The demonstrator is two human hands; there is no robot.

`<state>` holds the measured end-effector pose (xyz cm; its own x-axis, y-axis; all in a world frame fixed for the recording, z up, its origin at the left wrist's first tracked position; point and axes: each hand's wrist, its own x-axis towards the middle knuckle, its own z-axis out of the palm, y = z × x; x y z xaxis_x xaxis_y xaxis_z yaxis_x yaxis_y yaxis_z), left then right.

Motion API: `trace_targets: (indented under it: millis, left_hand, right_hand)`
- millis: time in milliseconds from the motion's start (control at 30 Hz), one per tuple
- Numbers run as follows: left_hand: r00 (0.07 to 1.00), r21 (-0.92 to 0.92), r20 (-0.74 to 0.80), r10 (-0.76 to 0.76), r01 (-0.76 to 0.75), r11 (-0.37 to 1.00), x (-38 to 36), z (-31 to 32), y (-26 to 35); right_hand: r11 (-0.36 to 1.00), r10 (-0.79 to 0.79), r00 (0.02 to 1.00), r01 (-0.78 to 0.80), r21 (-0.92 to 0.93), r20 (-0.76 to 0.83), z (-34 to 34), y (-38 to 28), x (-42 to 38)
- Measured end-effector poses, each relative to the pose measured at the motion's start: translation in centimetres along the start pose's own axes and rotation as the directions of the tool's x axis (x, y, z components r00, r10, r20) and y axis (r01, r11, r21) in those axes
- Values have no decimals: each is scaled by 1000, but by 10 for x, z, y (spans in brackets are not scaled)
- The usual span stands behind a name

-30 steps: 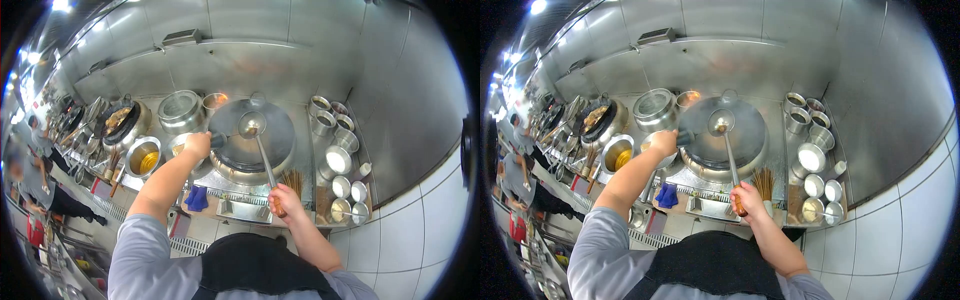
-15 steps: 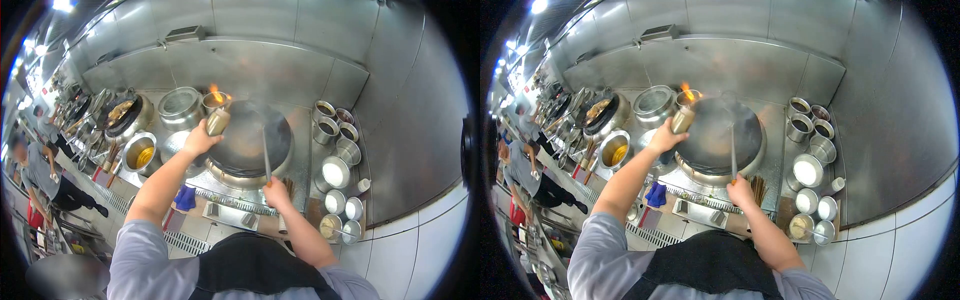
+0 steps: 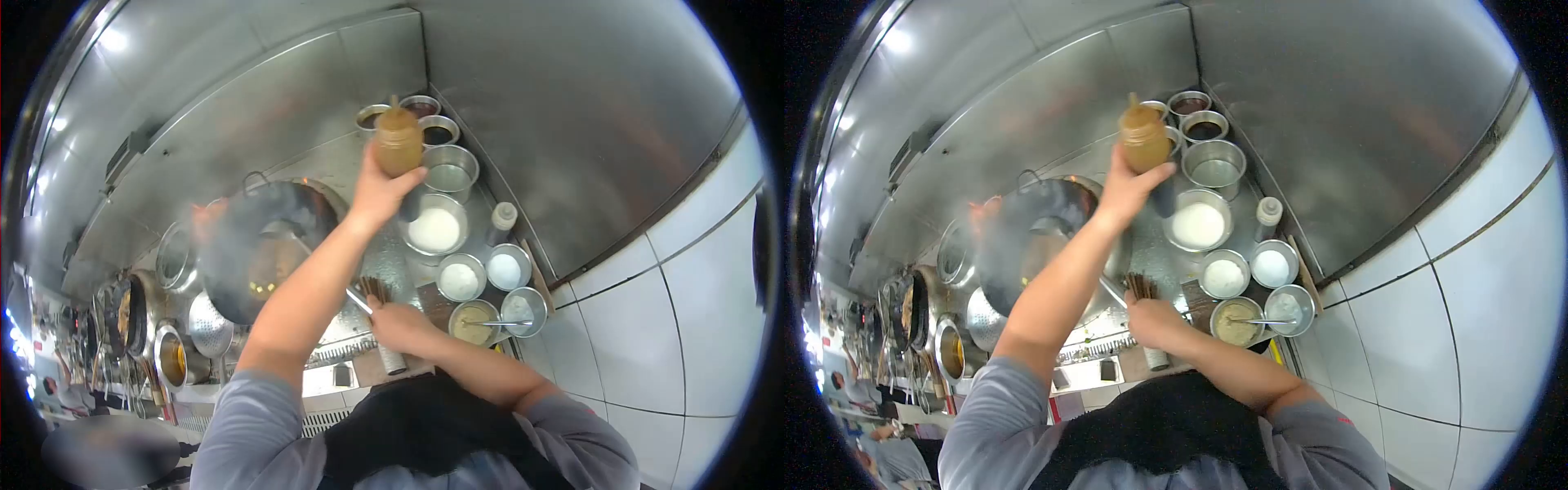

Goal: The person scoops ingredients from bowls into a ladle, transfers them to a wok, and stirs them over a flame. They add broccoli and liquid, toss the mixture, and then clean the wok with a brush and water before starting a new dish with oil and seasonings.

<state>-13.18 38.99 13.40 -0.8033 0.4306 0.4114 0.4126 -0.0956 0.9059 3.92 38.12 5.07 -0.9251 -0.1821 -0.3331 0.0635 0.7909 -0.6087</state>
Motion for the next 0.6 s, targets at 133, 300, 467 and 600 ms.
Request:
trace_targets:
  millis: [133, 300, 467, 600]
  left_hand:
    - [997, 137, 71, -17, 8, 991, 27, 97, -47]
    - [975, 258, 41, -220, 202, 945, 23, 166, -83]
    - [896, 410, -58, -441, 424, 807, 7, 179, -126]
    - [885, 507, 143, -444, 319, 800, 21, 162, -107]
  right_hand:
    - [996, -80, 997, 80, 25, 4, 10, 24, -24]
    - [994, -110, 992, 110, -12, -57, 2, 50, -44]
    - [991, -107, 991, 99, -92, -86, -15, 63, -57]
    - [917, -316, 945, 281, -283, -85, -38, 63, -54]
